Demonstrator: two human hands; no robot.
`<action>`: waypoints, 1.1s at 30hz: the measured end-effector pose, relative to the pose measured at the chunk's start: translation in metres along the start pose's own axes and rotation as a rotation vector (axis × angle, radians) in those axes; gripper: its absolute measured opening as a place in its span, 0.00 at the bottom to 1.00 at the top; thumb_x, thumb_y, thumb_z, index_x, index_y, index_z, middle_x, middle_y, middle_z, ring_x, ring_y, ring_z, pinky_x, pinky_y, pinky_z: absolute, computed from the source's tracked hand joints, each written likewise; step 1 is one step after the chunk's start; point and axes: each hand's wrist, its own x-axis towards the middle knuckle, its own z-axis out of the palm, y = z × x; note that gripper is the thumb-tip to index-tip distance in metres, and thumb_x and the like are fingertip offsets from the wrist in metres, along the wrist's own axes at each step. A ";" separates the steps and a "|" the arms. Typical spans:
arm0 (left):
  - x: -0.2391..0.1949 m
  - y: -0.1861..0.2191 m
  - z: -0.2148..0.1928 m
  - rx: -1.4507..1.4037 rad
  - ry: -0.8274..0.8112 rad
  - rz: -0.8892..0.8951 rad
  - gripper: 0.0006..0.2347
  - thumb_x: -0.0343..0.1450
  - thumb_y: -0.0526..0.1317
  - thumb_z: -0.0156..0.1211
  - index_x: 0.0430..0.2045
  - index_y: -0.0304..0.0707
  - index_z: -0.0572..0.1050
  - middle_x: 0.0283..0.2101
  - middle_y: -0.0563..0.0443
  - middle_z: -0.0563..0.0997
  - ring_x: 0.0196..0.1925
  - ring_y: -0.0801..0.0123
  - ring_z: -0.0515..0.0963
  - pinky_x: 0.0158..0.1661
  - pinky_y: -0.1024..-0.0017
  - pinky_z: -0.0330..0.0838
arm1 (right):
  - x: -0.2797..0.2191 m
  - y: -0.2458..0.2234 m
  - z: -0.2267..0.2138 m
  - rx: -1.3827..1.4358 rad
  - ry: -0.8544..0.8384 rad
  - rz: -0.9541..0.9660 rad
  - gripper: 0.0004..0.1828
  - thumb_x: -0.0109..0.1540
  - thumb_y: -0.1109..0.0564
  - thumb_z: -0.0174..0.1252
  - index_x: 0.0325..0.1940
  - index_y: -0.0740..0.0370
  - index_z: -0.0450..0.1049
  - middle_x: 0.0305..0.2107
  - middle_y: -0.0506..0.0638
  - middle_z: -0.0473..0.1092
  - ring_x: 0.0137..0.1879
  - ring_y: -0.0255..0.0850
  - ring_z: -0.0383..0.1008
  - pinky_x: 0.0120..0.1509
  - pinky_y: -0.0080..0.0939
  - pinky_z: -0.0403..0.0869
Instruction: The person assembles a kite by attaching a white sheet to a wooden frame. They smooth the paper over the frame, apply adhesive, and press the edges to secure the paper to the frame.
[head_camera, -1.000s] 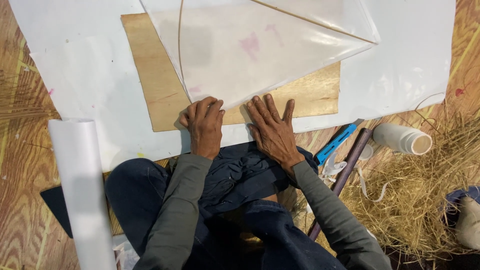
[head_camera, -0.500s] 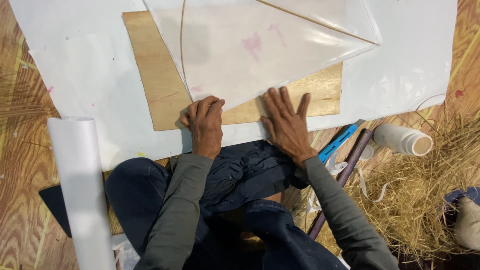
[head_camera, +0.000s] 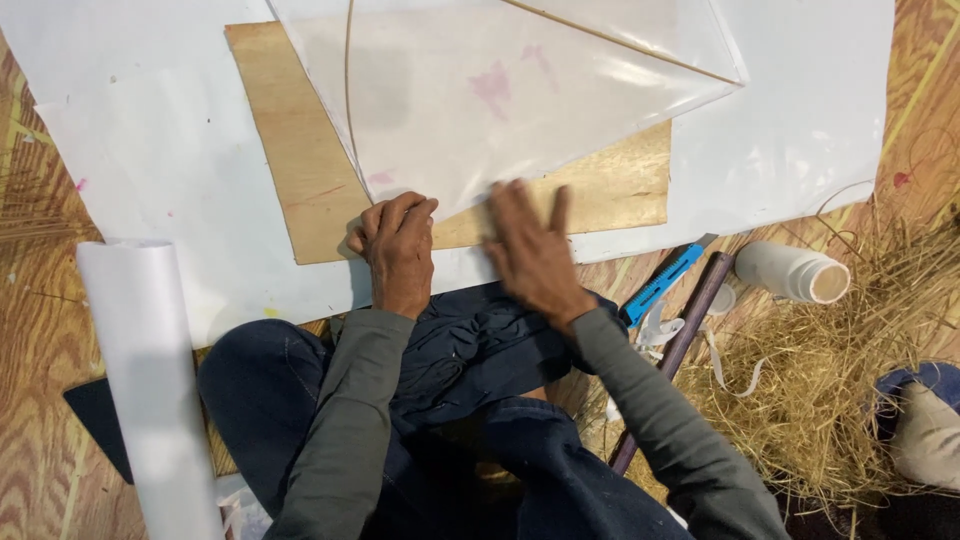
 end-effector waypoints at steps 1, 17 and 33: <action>0.000 -0.001 0.002 0.022 0.017 -0.007 0.06 0.81 0.43 0.58 0.47 0.45 0.75 0.46 0.51 0.76 0.55 0.61 0.69 0.57 0.54 0.50 | 0.000 -0.012 0.008 -0.002 -0.014 -0.063 0.37 0.73 0.34 0.34 0.81 0.56 0.51 0.74 0.53 0.55 0.80 0.48 0.52 0.81 0.70 0.23; -0.015 -0.050 -0.012 -0.385 -0.033 -0.060 0.15 0.77 0.29 0.58 0.56 0.47 0.79 0.57 0.53 0.77 0.63 0.56 0.70 0.59 0.56 0.67 | -0.003 0.005 -0.018 0.026 -0.041 0.128 0.38 0.75 0.40 0.37 0.82 0.67 0.43 0.75 0.65 0.53 0.80 0.59 0.50 0.77 0.78 0.28; -0.021 -0.052 -0.021 -0.223 -0.053 -0.163 0.09 0.78 0.37 0.64 0.52 0.41 0.77 0.54 0.53 0.71 0.56 0.57 0.63 0.52 0.52 0.64 | 0.003 -0.078 0.009 0.193 -0.055 -0.196 0.34 0.72 0.44 0.47 0.80 0.59 0.54 0.72 0.53 0.59 0.80 0.48 0.50 0.80 0.76 0.31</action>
